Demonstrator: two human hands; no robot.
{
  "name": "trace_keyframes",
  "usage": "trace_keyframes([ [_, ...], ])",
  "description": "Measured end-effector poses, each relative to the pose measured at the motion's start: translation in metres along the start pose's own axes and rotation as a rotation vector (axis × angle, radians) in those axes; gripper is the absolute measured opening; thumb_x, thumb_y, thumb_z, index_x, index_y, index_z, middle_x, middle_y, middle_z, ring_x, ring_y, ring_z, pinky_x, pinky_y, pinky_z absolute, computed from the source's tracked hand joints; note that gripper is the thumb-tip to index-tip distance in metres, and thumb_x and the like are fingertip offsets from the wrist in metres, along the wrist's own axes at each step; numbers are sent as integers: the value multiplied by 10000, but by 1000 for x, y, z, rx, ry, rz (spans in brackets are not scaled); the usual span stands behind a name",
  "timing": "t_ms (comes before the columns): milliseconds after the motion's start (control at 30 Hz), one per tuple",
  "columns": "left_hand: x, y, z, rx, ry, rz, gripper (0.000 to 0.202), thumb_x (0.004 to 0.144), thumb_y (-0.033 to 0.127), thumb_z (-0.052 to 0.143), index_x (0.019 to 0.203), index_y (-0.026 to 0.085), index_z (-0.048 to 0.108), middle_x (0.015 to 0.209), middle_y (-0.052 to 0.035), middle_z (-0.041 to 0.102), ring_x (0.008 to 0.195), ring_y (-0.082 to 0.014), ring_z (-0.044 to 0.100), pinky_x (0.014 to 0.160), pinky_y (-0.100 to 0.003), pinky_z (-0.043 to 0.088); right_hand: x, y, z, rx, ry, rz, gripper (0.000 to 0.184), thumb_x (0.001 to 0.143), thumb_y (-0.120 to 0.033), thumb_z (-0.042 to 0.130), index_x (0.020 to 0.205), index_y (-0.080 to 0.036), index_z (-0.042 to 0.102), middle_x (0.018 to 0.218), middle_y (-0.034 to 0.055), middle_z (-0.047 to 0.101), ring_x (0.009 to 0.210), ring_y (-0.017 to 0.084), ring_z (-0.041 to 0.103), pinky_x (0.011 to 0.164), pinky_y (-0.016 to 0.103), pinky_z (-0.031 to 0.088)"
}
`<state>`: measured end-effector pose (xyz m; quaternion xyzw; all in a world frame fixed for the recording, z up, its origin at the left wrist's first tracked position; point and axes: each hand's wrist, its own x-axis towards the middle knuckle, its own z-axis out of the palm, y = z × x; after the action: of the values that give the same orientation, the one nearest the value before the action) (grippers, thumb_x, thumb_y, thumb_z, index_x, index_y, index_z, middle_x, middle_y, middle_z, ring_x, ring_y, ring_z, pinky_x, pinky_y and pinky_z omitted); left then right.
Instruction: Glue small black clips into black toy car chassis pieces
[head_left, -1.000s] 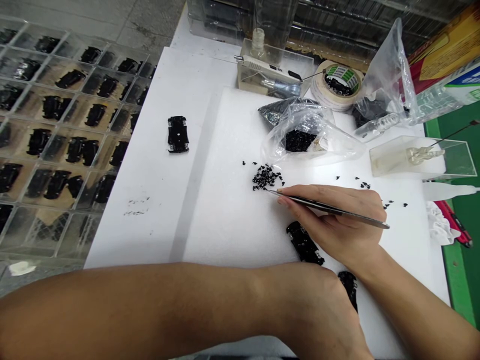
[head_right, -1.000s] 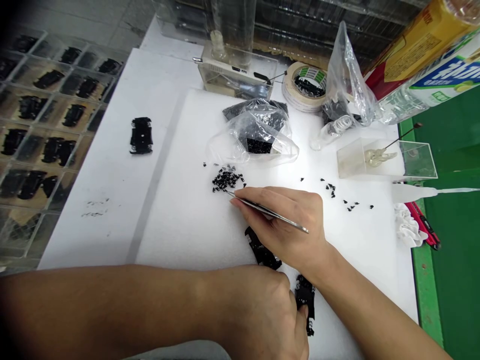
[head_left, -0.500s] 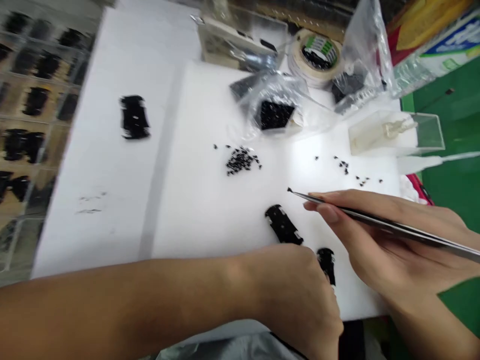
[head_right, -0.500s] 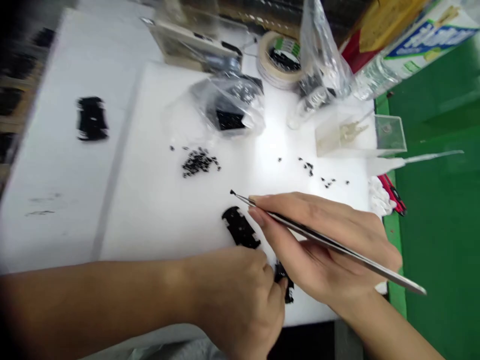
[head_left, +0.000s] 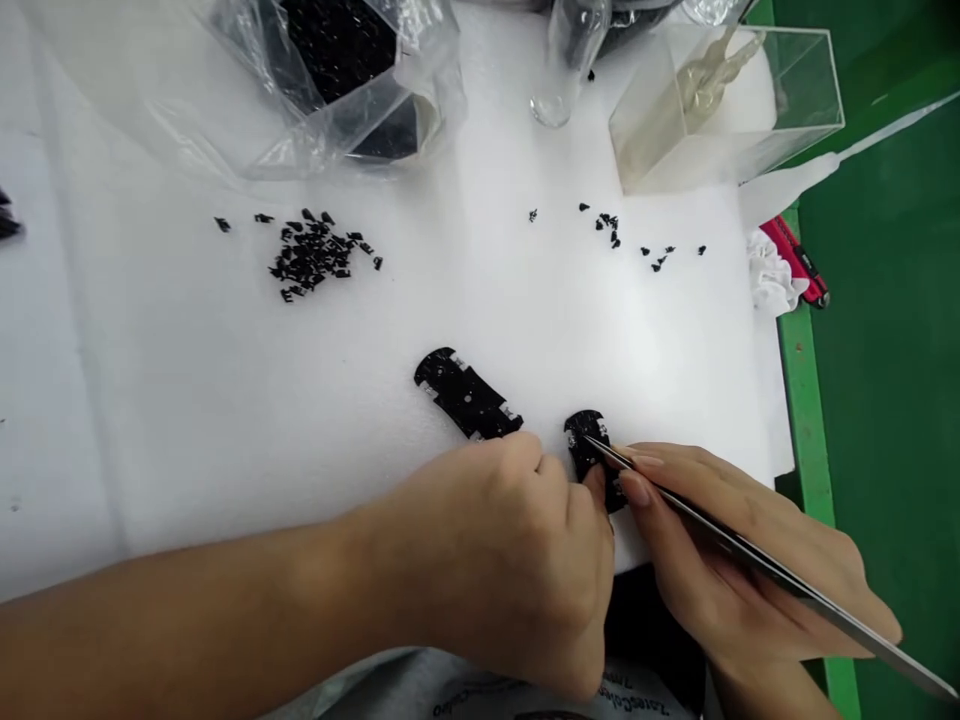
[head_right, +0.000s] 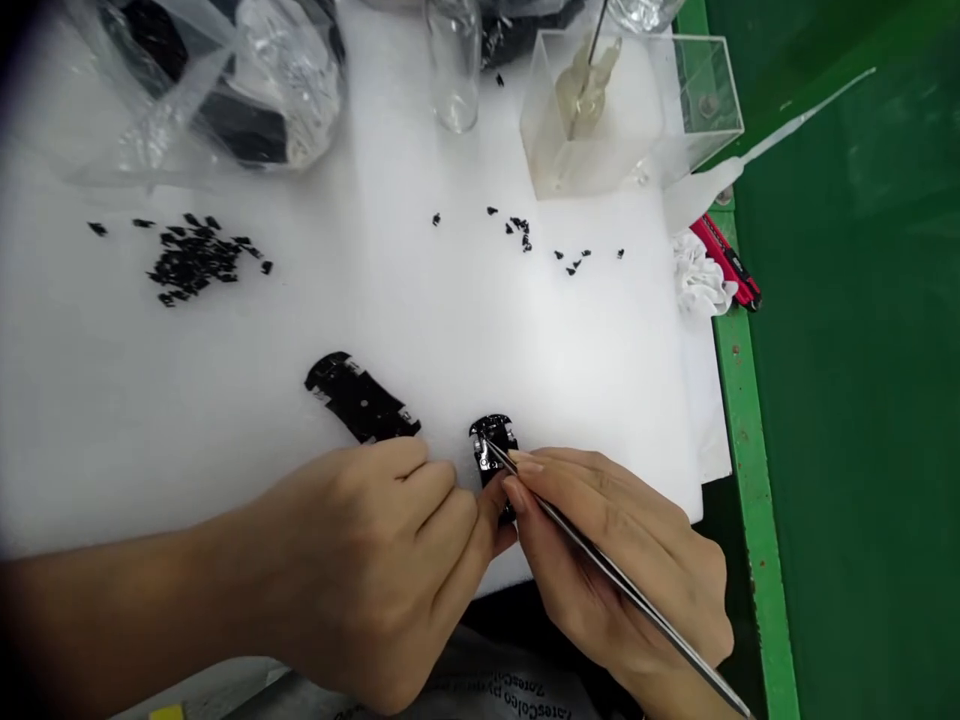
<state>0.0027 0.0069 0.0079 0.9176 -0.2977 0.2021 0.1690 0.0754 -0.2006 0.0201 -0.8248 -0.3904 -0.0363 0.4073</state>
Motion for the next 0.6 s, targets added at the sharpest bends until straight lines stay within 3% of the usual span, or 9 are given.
trace_keyframes([
  [267, -2, -1, 2, -63, -42, -2, 129, 890, 168, 654, 813, 157, 757, 609, -16, 547, 485, -175, 412, 449, -372, 256, 3, -2, 6, 51, 7, 3, 604, 910, 59, 862, 1389, -306, 827, 1144, -3, 874, 898, 268, 873, 834, 443, 807],
  [600, -3, 0, 3, -109, -48, 5, 153, 868, 167, 659, 854, 134, 808, 607, -33, 556, 494, -190, 422, 447, -381, 279, 13, -2, 7, 46, -18, -72, 416, 937, 71, 851, 1276, -169, 824, 1061, 50, 869, 896, 218, 858, 803, 356, 786],
])
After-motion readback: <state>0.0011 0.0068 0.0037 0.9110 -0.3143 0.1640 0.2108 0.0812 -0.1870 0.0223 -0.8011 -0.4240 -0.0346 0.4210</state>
